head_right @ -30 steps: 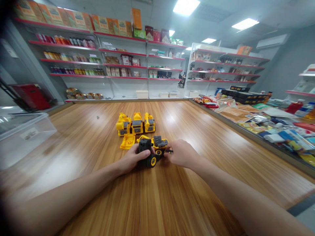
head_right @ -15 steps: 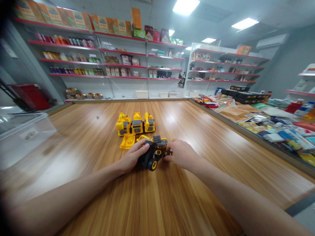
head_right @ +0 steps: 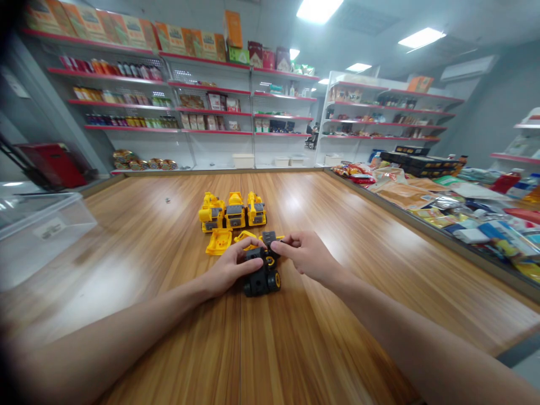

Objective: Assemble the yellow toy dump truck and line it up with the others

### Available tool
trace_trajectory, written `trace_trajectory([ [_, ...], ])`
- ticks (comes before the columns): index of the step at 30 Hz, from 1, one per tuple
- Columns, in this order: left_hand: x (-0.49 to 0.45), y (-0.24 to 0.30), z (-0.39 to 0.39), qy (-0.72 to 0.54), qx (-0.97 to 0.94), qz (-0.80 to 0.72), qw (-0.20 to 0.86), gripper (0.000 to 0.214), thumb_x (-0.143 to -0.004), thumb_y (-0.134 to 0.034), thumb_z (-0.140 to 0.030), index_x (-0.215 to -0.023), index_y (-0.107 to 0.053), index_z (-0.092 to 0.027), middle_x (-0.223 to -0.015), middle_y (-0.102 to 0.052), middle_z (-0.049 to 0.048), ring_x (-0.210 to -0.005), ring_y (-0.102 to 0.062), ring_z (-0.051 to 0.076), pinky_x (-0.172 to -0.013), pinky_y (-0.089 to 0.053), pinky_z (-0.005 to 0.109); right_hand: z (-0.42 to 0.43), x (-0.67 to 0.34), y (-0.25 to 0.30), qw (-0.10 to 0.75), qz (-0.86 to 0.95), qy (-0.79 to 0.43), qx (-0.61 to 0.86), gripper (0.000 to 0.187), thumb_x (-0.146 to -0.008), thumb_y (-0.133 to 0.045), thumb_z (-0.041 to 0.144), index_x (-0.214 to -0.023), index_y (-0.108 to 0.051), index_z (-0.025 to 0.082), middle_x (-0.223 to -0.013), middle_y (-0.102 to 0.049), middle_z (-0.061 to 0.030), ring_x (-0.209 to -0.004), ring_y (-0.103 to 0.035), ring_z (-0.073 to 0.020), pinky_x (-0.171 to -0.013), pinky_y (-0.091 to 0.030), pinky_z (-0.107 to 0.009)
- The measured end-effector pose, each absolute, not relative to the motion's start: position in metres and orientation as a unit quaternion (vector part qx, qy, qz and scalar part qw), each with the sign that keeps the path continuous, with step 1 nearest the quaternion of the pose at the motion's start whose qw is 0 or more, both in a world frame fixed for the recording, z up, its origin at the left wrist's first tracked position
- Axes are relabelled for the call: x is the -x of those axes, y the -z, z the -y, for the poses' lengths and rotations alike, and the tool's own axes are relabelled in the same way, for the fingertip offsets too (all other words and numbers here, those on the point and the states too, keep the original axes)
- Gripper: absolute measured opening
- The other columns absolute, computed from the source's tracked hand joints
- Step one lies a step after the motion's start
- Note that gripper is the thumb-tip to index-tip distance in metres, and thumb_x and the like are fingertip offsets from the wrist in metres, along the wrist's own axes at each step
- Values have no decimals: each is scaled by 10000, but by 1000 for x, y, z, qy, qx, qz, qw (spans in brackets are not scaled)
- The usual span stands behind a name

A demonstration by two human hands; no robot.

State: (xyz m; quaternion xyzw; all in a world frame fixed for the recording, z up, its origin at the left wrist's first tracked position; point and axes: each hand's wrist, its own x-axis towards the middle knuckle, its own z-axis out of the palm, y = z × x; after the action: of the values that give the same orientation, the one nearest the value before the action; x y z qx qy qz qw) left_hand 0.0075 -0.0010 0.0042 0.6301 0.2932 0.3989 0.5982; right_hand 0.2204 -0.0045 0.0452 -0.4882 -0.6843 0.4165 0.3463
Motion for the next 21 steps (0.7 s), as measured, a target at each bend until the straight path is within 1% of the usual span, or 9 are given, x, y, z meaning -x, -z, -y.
trace_trajectory([
  [3, -7, -3, 1, -396, -647, -292, 583, 436, -763, -718, -422, -1081, -537, -184, -894, -627, 22, -772, -607, 154, -668, -448, 243, 5, -219, -42, 359, 675, -441, 470, 380, -819, -628, 520, -727, -578, 155, -415, -432, 84, -328, -350, -48, -341, -214, -181],
  [6, -7, -2, 0, -397, -652, -294, 576, 439, -767, -715, -421, -1090, -539, -181, -880, -622, 18, -751, -595, 143, -653, -443, 234, 5, -219, -40, 364, 676, -438, 468, 380, -804, -647, 520, -724, -575, 155, -433, -444, 84, -334, -351, -46, -341, -222, -180],
  [8, -7, -2, 0, -390, -653, -296, 578, 444, -768, -719, -412, -1098, -533, -181, -876, -620, 15, -734, -586, 133, -640, -440, 225, 6, -218, -40, 363, 683, -419, 475, 366, -793, -661, 512, -742, -591, 157, -464, -480, 76, -348, -366, -49, -351, -251, -184],
  [9, -7, -1, 0, -387, -653, -295, 580, 445, -768, -721, -404, -1102, -531, -181, -881, -619, 15, -732, -584, 129, -637, -440, 221, 7, -217, -40, 363, 694, -398, 478, 347, -787, -673, 496, -754, -609, 156, -505, -528, 61, -372, -402, -54, -370, -286, -189],
  [11, -7, 0, 0, -387, -652, -289, 584, 446, -769, -726, -384, -1112, -523, -185, -912, -623, 21, -750, -591, 128, -647, -449, 220, 8, -216, -40, 371, 724, -335, 475, 288, -776, -701, 442, -785, -656, 158, -656, -649, 12, -495, -534, -86, -474, -401, -210],
  [13, -7, 1, 0, -390, -641, -272, 603, 464, -765, -736, -357, -1133, -502, -198, -963, -632, 31, -800, -612, 145, -679, -472, 236, 10, -215, -39, 386, 749, -277, 461, 230, -777, -714, 396, -815, -694, 169, -822, -715, -27, -693, -640, -140, -637, -482, -251],
  [15, -8, 1, 0, -387, -620, -245, 637, 506, -755, -749, -331, -1164, -471, -223, -1003, -645, 37, -863, -631, 171, -729, -497, 272, 11, -215, -38, 403, 760, -250, 445, 197, -792, -711, 372, -852, -709, 184, -905, -732, -41, -831, -672, -177, -761, -505, -292],
  [17, -8, 1, 1, -383, -603, -222, 664, 538, -742, -762, -306, -1183, -460, -239, -1018, -658, 38, -917, -639, 190, -785, -507, 309, 13, -215, -38, 423, 769, -233, 419, 179, -799, -714, 347, -896, -709, 196, -955, -736, -47, -889, -682, -188, -822, -517, -317],
  [21, -9, 0, 0, -371, -633, -199, 649, 488, -709, -785, -266, -1137, -571, -178, -1038, -656, 64, -960, -622, 202, -854, -491, 324, 20, -214, -42, 431, 815, -186, 341, 164, -796, -726, 281, -946, -705, 218, -1056, -726, -58, -972, -681, -196, -900, -524, -346],
])
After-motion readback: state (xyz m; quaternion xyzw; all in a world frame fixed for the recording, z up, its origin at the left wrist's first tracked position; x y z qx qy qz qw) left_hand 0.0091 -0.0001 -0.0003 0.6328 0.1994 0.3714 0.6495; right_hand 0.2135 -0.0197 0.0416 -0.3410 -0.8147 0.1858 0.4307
